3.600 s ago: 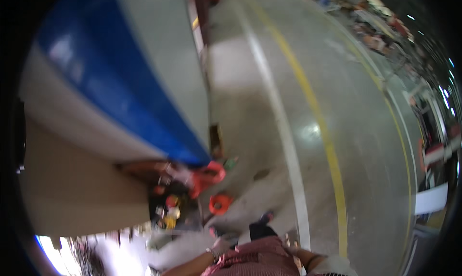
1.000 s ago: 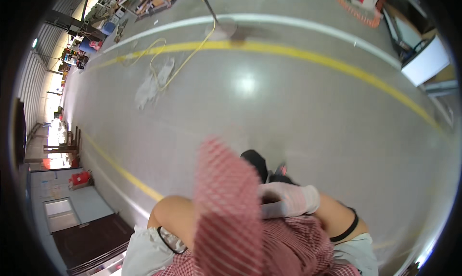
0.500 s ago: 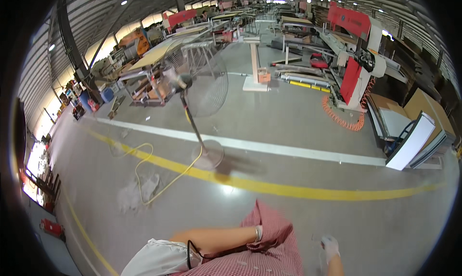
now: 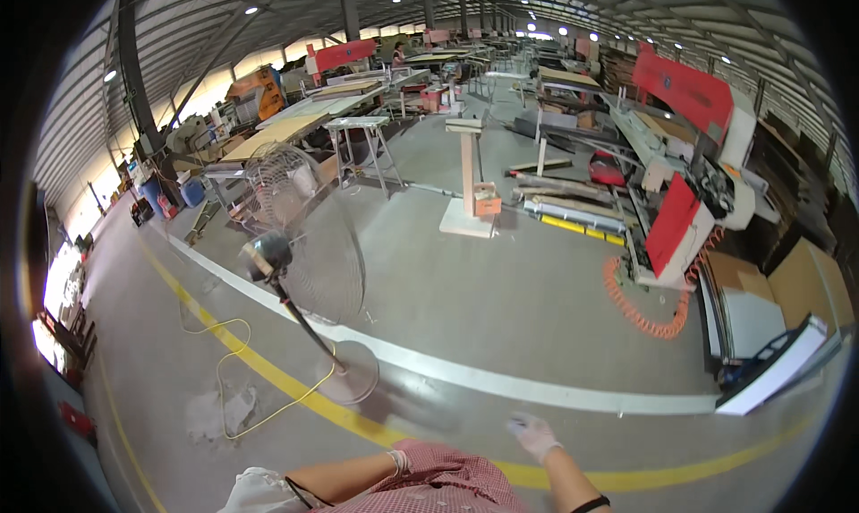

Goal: Performing various tasks in a manufacturing facility, including moving materials and sorting labels.

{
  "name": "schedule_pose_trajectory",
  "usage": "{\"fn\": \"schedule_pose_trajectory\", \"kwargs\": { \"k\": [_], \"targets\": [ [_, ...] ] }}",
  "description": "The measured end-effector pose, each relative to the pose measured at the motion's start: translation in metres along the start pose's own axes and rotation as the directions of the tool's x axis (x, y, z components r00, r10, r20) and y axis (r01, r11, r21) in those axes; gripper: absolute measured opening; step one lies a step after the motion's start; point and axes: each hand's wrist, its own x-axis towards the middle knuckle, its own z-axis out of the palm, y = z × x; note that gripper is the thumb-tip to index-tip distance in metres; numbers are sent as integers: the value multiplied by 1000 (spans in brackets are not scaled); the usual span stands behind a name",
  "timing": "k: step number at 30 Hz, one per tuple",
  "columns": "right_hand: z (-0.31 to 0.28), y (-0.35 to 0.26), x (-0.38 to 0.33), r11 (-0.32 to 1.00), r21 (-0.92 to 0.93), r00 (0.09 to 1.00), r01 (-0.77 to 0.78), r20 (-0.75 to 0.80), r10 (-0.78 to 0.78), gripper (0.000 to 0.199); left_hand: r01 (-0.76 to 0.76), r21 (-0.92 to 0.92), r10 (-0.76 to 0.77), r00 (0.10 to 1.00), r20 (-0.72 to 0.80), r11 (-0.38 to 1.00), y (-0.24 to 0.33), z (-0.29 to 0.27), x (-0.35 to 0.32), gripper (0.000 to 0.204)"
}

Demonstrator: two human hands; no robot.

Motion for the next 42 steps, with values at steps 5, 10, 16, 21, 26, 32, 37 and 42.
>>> {"fn": "schedule_pose_trajectory", "kwargs": {
  "k": [5, 10, 16, 21, 26, 32, 37, 42],
  "targets": [
    [-27, -63, 172, 968, -92, 890, 234, 421, -175, 53, 103, -206, -64, 980, 189, 973, -94, -96, 123, 59],
    [-80, 1, 291, 911, -397, 882, 106, 461, 98, 62, 105, -206, -65, 979, 191, 973, -166, -217, 265, 59],
    [-198, -6, 401, 899, -341, 906, -274, 222, 360, 54, 289, -106, -280, 956, 89, 952, -259, -385, 385, 58],
    [-241, -10, 602, 912, -386, 788, -138, 515, 337, 53, 374, -187, -373, 927, 42, 908, -355, -490, 437, 58],
    [-248, -122, 846, 841, -523, 798, 140, 563, 217, 52, 446, -366, -477, 879, 7, 817, -430, -589, 446, 58],
    [-211, -276, 1117, 765, -373, 673, 526, 732, -106, 58, 474, -598, -633, 771, -73, 646, -545, -677, 421, 57],
    [-150, -338, 1281, 782, -363, 745, 507, 641, -185, 57, 471, -626, -661, 744, -97, 621, -676, -785, 421, 57],
    [-148, -372, 1356, 840, -339, 611, 423, 792, 12, 61, 456, -617, -663, 734, -146, 641, -777, -936, 435, 57]
  ]
}}
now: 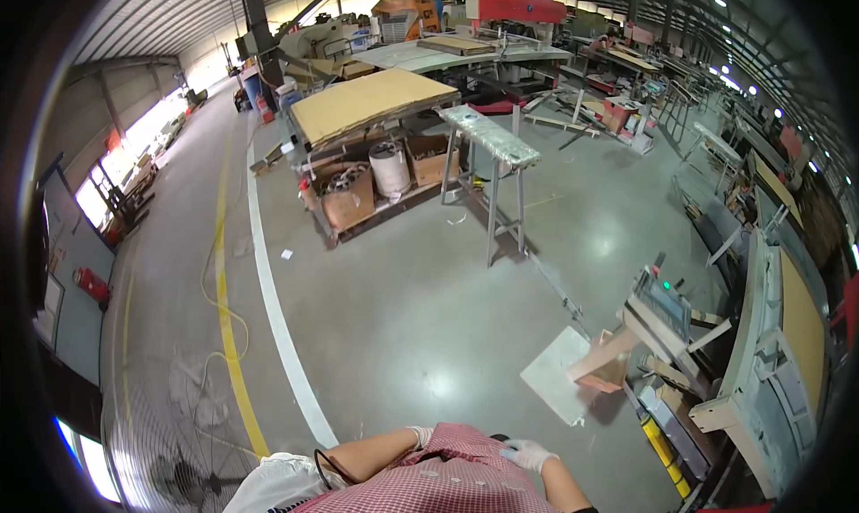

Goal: Performing various tasks in a manufacturing facility, including moving materials and sorting labels.

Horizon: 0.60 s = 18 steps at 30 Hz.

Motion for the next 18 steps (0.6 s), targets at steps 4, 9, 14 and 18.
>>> {"fn": "schedule_pose_trajectory", "kwargs": {
  "k": [4, 9, 14, 18],
  "targets": [
    [-85, 21, 83, 992, 96, 995, -79, -46, 84, 60, 38, -21, -39, 998, -52, 999, -9, -117, 64, 56],
    [-201, 113, 308, 984, -140, 992, 111, -50, -119, 55, 88, -132, -107, 983, -150, 987, -31, -245, 149, 56],
    [-385, -42, 493, 980, 190, 997, 67, -52, -58, 40, 137, -412, -235, 952, -197, 901, -66, -342, 137, 56],
    [-513, -114, 636, 881, 469, 980, 59, -196, 38, 24, 17, -827, -286, 942, -175, 562, -114, -410, 155, 55]
  ]
}}
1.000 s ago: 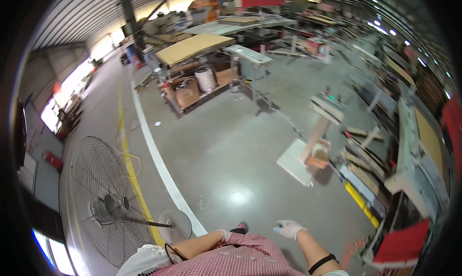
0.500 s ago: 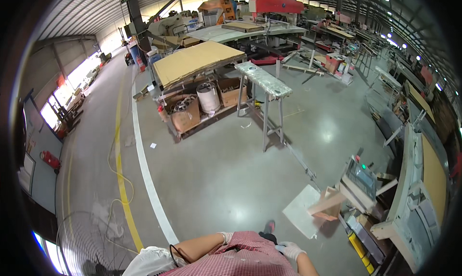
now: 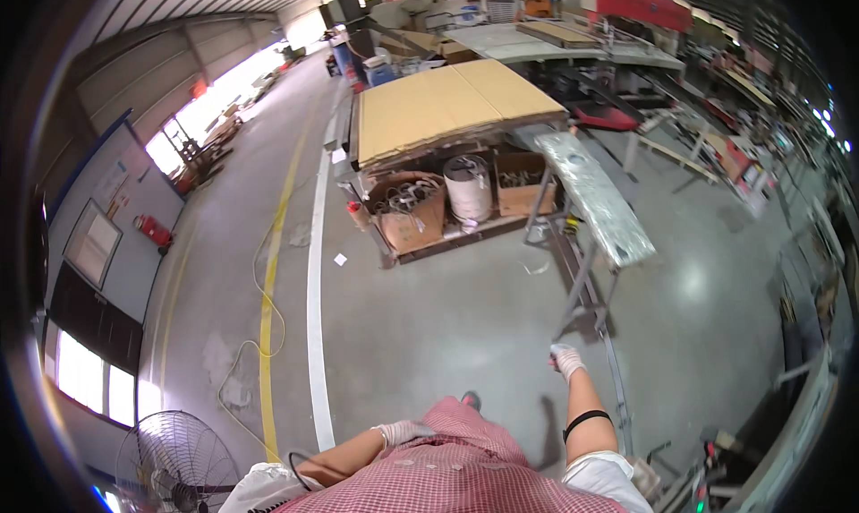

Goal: Performing various tasks in a manufacturing facility, including moving materials and sorting labels.

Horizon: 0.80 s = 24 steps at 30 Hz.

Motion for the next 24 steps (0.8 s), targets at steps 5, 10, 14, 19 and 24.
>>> {"fn": "schedule_pose_trajectory", "kwargs": {
  "k": [5, 10, 14, 19, 24],
  "targets": [
    [-16, -61, 103, 734, 678, 992, 27, -111, 66, 32, 9, -15, -9, 998, -63, 1000, 136, -63, 41, 56],
    [-36, -98, 139, 280, 956, 972, -88, 22, 233, 68, -25, 162, 32, 999, -44, 986, 180, -138, 135, 48],
    [-82, -120, 179, 19, 981, 955, 195, -194, 223, 78, -54, 273, 99, 983, -153, 961, 200, -193, 203, 40],
    [-137, -94, 249, -207, 860, 878, 466, -420, 231, 59, -75, 95, 95, 969, -230, 993, 275, -212, 253, 34],
    [-124, -127, 257, -522, 498, 700, 692, -640, 317, 54, 125, 111, -126, 992, 6, 986, 344, -237, 264, 26]
  ]
}}
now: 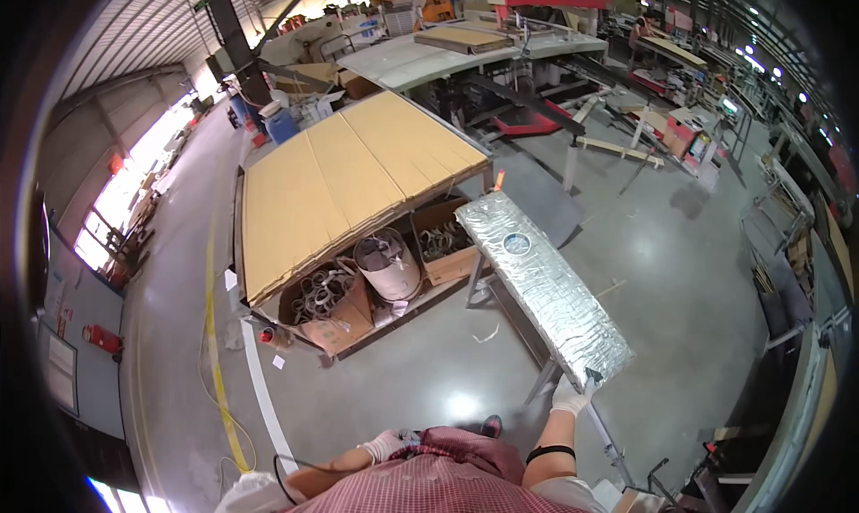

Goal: Performing various tasks in a manufacturing facility, including moving materials and sorting labels.

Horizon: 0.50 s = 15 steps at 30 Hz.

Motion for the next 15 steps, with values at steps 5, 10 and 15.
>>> {"fn": "schedule_pose_trajectory", "kwargs": {
  "k": [5, 10, 15],
  "targets": [
    [-23, -15, -37, 998, -60, 1000, -12, -12, 11, 55, -200, 409, 184, 980, 79, 890, 24, -65, 62, 26],
    [-82, -82, -147, 956, -288, 973, 53, -199, -114, 54, -435, 368, 370, 898, 237, 821, 57, -103, 96, 22],
    [-179, -178, -251, 882, -356, 719, 309, -520, -461, 45, -342, 273, 281, 930, 239, 899, 53, -149, 112, 24]
  ]
}}
